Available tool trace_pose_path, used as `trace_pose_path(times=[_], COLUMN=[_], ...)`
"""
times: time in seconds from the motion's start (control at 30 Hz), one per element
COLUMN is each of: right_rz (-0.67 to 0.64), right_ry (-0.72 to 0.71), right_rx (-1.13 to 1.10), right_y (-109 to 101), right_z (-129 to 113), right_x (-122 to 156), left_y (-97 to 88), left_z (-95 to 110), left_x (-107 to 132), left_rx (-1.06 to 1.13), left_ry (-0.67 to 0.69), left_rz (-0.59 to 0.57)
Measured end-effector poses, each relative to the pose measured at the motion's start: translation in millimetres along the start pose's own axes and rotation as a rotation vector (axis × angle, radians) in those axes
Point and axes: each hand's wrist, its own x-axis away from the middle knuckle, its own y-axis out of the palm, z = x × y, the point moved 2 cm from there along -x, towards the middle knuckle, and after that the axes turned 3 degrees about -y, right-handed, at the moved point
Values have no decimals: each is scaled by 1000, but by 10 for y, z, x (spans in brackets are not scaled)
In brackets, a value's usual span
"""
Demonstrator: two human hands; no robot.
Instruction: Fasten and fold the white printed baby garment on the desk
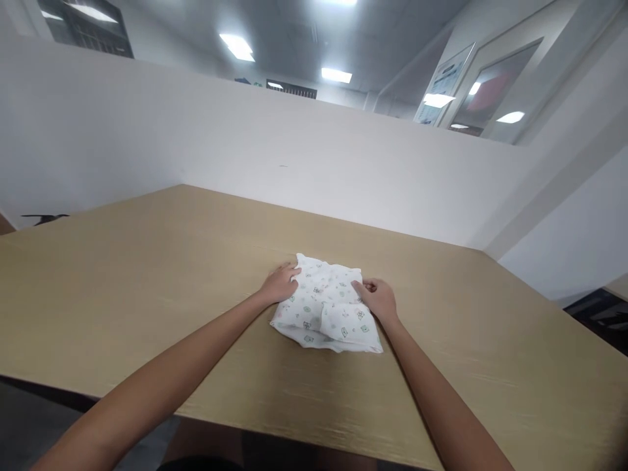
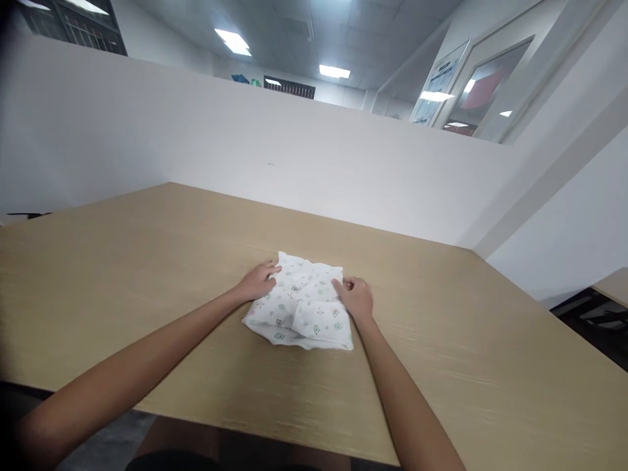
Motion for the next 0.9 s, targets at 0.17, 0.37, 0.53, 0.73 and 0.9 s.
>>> trace_pose_path(times=[0.17, 0.37, 0.53, 0.73, 0.9], right_rz=[-27, -93, -157, -339, -448], right_ry=[65, 145, 207, 70, -56], right_rx=[-211, -697, -1190, -999, -905], right_y=[57, 127, -35, -429, -567], right_z=[49, -61, -350, -486, -478], right_x=[-144, -135, 17, 274, 309], left_y=[19, -30, -307, -458, -548], left_z=[15, 62, 193, 138, 125], left_x=[-62, -93, -26, 234, 495], left_rx=[652, 1188, 1360, 1160, 806], left_ry=[-45, -300, -250, -120, 70], left_rz=[84, 19, -74, -131, -373])
